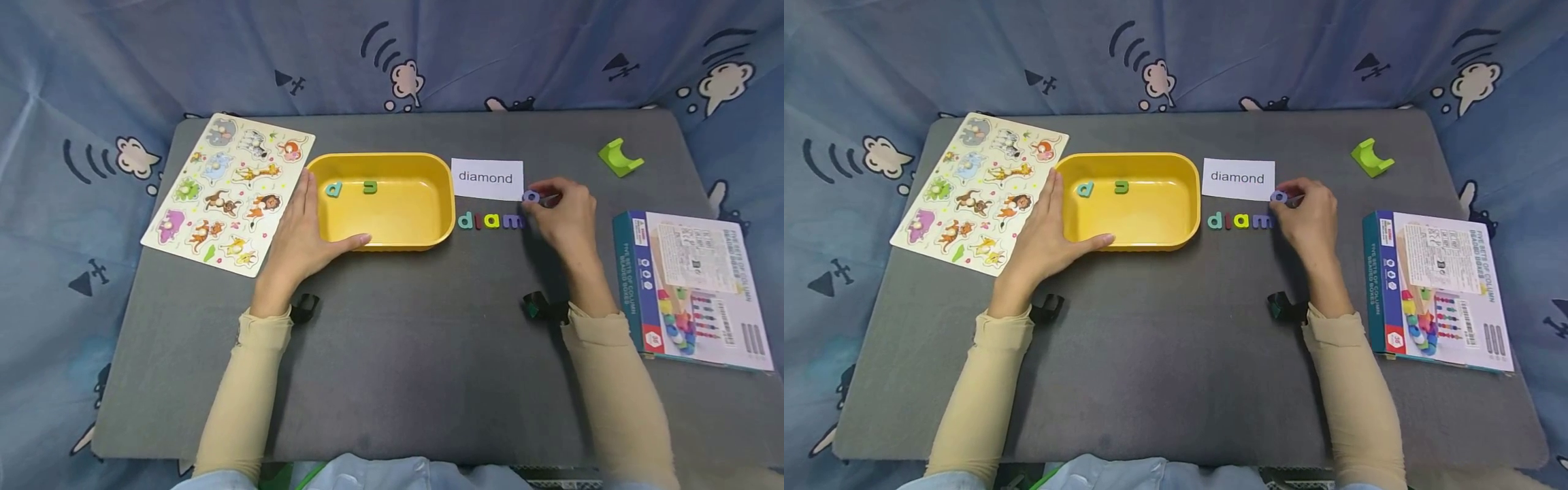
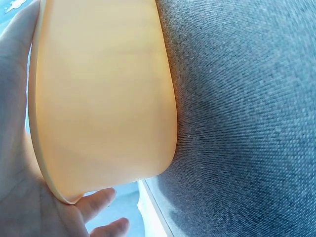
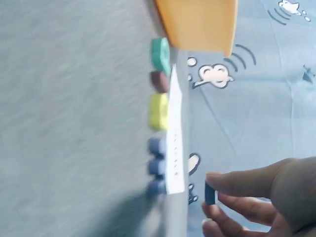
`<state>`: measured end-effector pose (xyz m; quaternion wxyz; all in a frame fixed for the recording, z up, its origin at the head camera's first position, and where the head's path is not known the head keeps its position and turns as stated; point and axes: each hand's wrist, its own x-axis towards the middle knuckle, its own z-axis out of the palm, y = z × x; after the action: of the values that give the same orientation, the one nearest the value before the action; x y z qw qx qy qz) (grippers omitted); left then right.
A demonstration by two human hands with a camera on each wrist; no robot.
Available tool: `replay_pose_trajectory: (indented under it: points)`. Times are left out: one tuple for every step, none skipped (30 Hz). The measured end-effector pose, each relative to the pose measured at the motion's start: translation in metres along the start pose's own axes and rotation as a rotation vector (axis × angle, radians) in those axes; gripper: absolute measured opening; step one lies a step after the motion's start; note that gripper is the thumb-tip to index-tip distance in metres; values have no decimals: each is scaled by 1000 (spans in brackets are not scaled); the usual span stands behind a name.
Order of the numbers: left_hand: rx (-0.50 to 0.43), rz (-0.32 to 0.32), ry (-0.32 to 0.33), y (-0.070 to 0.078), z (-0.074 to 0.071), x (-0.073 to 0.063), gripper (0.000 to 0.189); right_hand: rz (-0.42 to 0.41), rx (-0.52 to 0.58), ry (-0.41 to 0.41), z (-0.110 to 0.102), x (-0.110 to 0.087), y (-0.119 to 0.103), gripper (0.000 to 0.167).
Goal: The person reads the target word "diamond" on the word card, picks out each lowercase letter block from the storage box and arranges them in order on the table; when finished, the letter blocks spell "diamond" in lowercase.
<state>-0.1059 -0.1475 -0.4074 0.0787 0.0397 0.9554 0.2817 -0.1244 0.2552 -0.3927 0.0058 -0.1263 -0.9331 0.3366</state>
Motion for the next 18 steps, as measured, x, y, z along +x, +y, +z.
replay_pose_trajectory:
  points:
    - [-3, 1, 0, 0, 0, 0, 140, 10, -10, -10, 0, 0, 4, 34]
    - [-5, 2, 0, 0, 0, 1, 140, 21, -24, -22, 0, -1, 9, 34]
    - [-6, 2, -1, 0, 0, 1, 141, 35, -39, -35, 0, -1, 12, 33]
    - [-7, 2, -2, -1, 0, 1, 141, 50, -53, -50, 0, -1, 16, 34]
    - [-8, 2, -3, -1, 1, 1, 141, 64, -65, -64, 0, -2, 19, 34]
    - [-8, 1, -4, 0, 0, 1, 141, 77, -77, -76, 0, -2, 22, 34]
    - [-6, 2, -4, 0, 0, 1, 141, 88, -86, -86, 0, -2, 25, 34]
    - [-3, 1, -5, 0, 0, 1, 141, 96, -91, -93, 0, -2, 26, 34]
    - [-1, 1, -5, -1, 0, 1, 141, 101, -92, -101, 0, -3, 28, 34]
    - [0, 1, -6, -1, 0, 1, 141, 102, -93, -107, 0, -3, 29, 35]
    - [-1, 0, -6, 0, 0, 1, 141, 102, -94, -109, 1, -4, 29, 34]
    - [-1, 0, -6, 0, 0, 1, 141, 100, -94, -112, 1, -4, 29, 34]
    - [-3, -2, -7, 0, 0, 1, 141, 96, -95, -112, 2, -5, 29, 34]
    - [-5, -4, -7, 0, 0, 1, 141, 94, -96, -113, 2, -5, 28, 34]
    - [-7, -6, -8, 1, -1, 0, 141, 92, -98, -114, 3, -6, 28, 34]
    - [-8, -8, -8, 1, -1, 0, 141, 89, -102, -111, 3, -6, 28, 33]
    - [-8, -9, -8, 1, 0, 0, 141, 86, -104, -109, 4, -6, 28, 33]
    - [-8, -10, -9, 1, 0, 0, 141, 83, -106, -110, 4, -7, 28, 32]
